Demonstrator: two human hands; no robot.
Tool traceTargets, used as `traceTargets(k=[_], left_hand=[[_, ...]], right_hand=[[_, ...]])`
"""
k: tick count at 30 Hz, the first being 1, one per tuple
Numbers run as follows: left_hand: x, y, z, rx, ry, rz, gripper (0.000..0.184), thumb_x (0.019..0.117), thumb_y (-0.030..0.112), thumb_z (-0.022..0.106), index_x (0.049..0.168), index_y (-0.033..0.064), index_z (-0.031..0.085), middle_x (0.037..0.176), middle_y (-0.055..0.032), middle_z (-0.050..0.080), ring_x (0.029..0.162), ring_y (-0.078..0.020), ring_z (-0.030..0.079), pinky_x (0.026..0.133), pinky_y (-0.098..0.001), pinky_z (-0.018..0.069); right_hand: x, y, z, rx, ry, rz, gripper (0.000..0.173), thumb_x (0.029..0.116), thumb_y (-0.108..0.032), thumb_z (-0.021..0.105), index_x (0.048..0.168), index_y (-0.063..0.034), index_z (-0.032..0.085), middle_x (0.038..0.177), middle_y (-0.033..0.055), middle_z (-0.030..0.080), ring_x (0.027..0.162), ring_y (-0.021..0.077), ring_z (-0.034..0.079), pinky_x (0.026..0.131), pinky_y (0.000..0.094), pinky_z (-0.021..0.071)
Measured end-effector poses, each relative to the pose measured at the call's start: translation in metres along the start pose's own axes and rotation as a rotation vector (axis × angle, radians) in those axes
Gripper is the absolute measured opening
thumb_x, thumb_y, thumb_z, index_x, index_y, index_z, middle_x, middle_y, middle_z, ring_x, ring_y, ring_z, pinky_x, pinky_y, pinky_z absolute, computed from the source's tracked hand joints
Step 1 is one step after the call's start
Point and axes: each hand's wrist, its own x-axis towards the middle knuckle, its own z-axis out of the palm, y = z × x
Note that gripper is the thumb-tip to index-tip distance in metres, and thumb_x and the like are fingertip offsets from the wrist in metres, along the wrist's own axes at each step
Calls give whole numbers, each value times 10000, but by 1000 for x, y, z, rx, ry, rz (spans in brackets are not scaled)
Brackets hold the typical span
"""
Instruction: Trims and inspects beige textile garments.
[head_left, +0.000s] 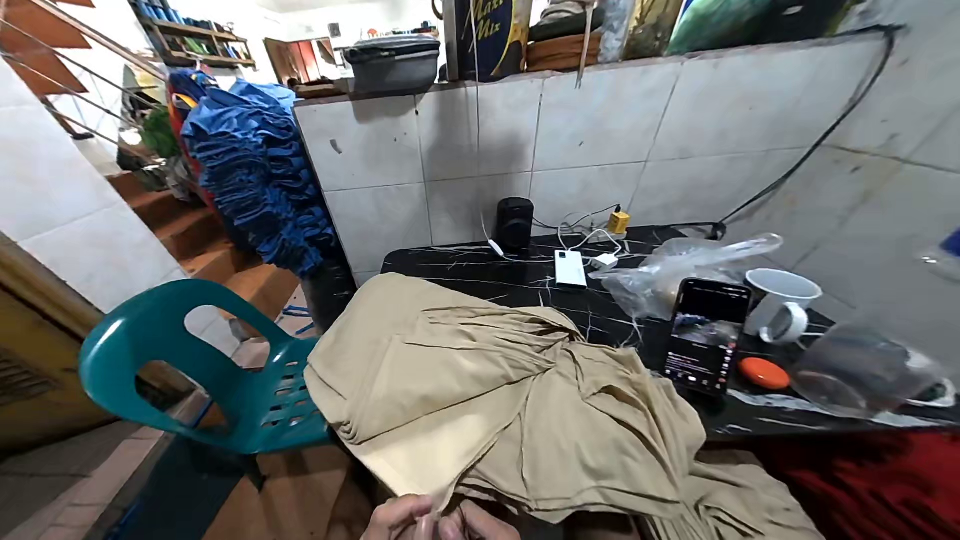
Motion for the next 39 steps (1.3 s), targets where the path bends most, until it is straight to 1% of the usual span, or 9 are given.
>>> traceTargets(k=[3,9,14,19,22,25,28,35,39], left_hand=[[0,1,2,-17,-75,18,211,1007,40,584,1189,-67,595,1102,-111,703,901,-64,695,796,-248,610],[-4,-2,3,5,-130,15,268,975,-5,564,1223,-107,558,1146,-190,677,1009,-139,695,873,-302,605],[-5,-12,-1,243,-135,123,244,938,40,655,1158,-61,688,1025,-210,687,950,-206,685,868,-312,587],[-7,-24,-2,336,-44,178,117,888,77,753,990,34,792,967,-165,727,939,-159,703,865,-254,583],[-7,-23,-4,324,-4,185,91,897,74,760,973,52,805,1011,-156,747,1001,-122,709,917,-224,565],[-5,-24,-8,201,29,147,53,904,65,761,946,39,780,1074,-116,739,1041,-76,698,916,-213,584],[-3,-27,-10,77,44,72,45,931,76,729,931,30,725,1018,-74,728,949,-64,697,811,-211,601],[-1,-19,-6,-95,65,-26,43,985,198,693,969,159,704,1077,56,689,1002,-21,658,858,-211,579],[-5,-20,-7,-120,14,-35,50,962,132,711,941,86,709,1111,-36,675,1032,-83,664,852,-242,598]], right_hand=[[2,-5,-3,-83,7,14,305,1071,-211,544,1062,71,661,835,139,675,745,182,652,712,370,560],[9,-9,-5,-197,45,14,268,1024,-193,617,942,61,648,740,138,623,646,187,600,615,360,515],[7,-7,-6,-104,-20,-37,214,1038,-121,545,957,55,636,770,117,618,684,146,591,642,309,502],[2,-12,-8,-207,-33,-88,162,968,-77,619,934,72,672,764,164,655,675,201,626,643,355,527],[1,-13,-15,-262,-37,-102,190,977,-125,656,954,58,701,798,166,684,708,219,652,675,379,546],[2,-15,-25,-338,-28,-58,340,982,-303,706,1091,19,717,918,152,732,803,231,702,747,441,583],[4,-19,-32,-427,-60,-59,463,961,-387,720,1202,8,704,1031,159,744,850,243,713,775,457,586],[7,-18,-24,-529,-113,-159,354,982,-311,698,1095,23,712,898,161,726,719,269,686,655,460,566],[6,-14,-16,-542,-58,-237,353,998,-326,669,1089,12,718,898,158,743,728,253,715,671,421,587]])
